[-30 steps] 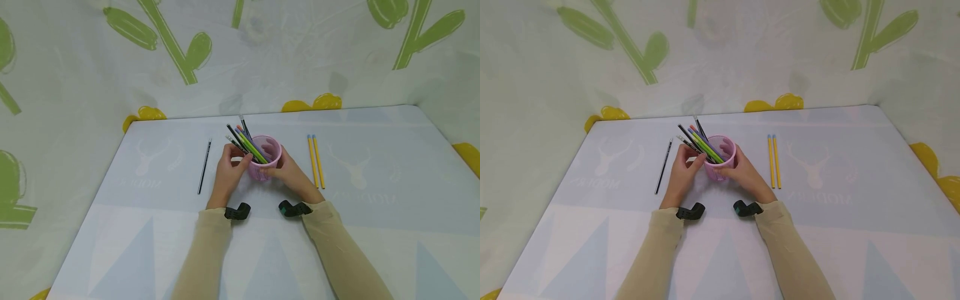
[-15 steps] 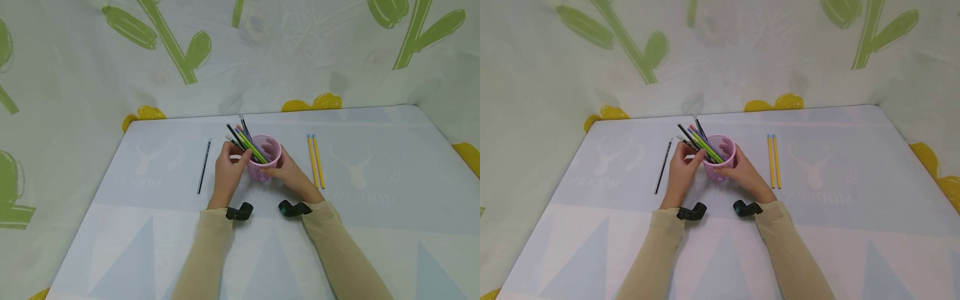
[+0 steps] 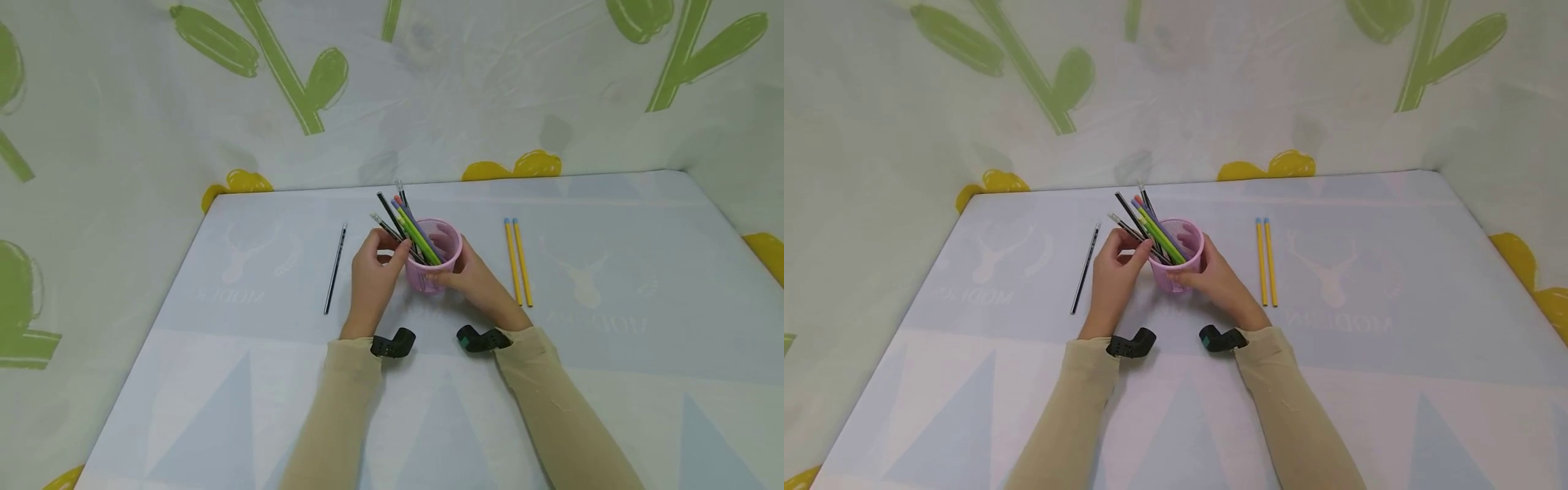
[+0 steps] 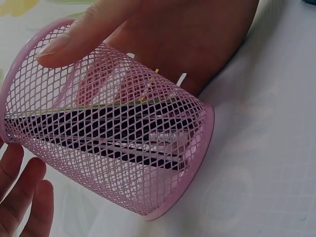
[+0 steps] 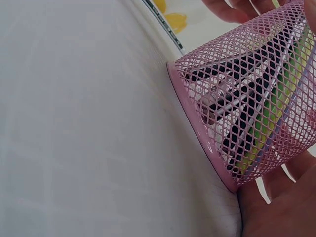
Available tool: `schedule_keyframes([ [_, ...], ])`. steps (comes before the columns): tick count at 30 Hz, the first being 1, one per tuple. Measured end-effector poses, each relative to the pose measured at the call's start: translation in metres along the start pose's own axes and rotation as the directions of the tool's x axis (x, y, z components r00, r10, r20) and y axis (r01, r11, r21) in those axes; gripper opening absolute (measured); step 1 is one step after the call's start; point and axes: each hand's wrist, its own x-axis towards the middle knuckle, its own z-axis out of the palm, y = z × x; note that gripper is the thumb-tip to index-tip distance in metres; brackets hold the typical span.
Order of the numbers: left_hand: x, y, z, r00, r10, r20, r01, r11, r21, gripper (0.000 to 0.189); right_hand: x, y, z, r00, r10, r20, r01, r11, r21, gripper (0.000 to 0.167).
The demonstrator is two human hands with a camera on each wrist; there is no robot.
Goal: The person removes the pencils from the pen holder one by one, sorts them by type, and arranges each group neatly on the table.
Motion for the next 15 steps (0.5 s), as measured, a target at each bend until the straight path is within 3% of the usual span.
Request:
schedule_keyframes([
  [8,0.0,0.003,-0.002,0.999,0.013,-0.053,-0.013,1.0,-0.009,0.024,0.0,-0.001,0.001,1.0,0.018,0.001,-0.018,1.0,-0.009,0.082],
  [15,0.004,0.011,-0.01,0.996,-0.052,-0.075,0.045,0.994,-0.097,0.025,0.0,-0.003,0.001,1.0,0.011,0.004,-0.011,1.0,-0.019,0.081],
])
